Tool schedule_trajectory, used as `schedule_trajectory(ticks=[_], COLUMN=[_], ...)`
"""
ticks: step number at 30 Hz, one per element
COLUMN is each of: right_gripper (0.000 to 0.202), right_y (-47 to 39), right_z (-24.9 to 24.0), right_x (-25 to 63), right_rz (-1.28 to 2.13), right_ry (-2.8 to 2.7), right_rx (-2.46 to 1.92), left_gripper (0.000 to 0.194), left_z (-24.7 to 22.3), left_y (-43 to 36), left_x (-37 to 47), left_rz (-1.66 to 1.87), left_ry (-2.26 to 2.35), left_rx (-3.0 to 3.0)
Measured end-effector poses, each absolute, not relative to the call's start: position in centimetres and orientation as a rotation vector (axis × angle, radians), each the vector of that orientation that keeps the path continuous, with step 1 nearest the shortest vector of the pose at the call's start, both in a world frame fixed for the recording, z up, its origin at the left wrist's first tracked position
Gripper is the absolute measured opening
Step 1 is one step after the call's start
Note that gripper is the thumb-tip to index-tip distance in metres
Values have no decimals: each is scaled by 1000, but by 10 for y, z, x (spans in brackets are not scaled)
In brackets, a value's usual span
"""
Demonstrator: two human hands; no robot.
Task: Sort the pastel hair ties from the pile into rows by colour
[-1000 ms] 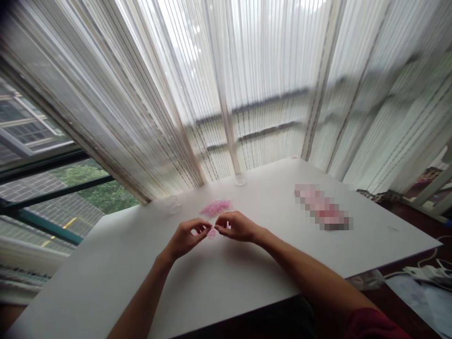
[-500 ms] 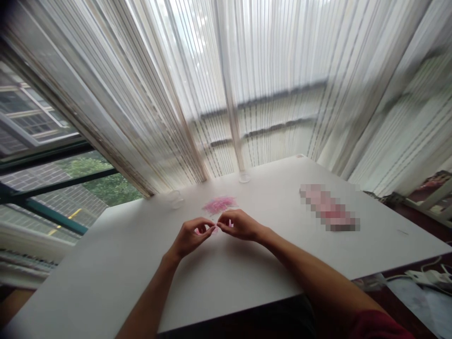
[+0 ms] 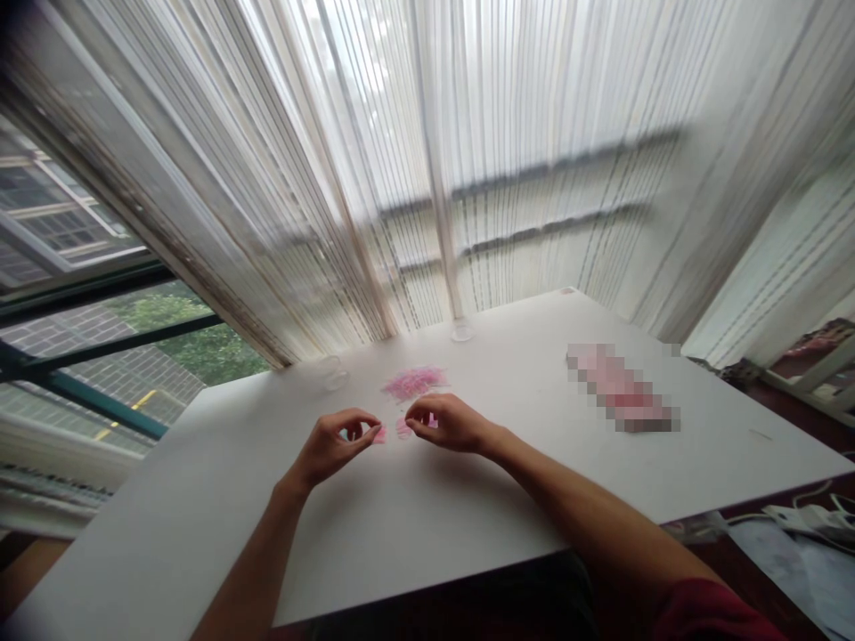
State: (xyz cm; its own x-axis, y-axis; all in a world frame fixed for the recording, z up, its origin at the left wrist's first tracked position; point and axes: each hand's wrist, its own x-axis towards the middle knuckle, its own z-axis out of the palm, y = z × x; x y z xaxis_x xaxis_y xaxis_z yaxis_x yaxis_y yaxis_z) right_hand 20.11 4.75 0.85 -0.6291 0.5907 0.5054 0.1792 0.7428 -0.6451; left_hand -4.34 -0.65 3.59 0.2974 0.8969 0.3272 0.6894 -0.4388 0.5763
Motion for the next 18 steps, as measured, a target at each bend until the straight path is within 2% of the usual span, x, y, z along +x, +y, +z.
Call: schedule_trajectory(ticks=[7, 18], right_gripper=[15, 14], right_y=[59, 63], right_z=[6, 10], right_x=[211, 220], right_rz=[628, 581], right_ry=[-2143, -2143], right_rx=[-646, -677], left_gripper=[19, 22], left_z=[21, 8], left_y=[-25, -34], left_x=[-107, -108], left_rz=[888, 667], left_ry=[1720, 1784], left_rx=[2219, 2198])
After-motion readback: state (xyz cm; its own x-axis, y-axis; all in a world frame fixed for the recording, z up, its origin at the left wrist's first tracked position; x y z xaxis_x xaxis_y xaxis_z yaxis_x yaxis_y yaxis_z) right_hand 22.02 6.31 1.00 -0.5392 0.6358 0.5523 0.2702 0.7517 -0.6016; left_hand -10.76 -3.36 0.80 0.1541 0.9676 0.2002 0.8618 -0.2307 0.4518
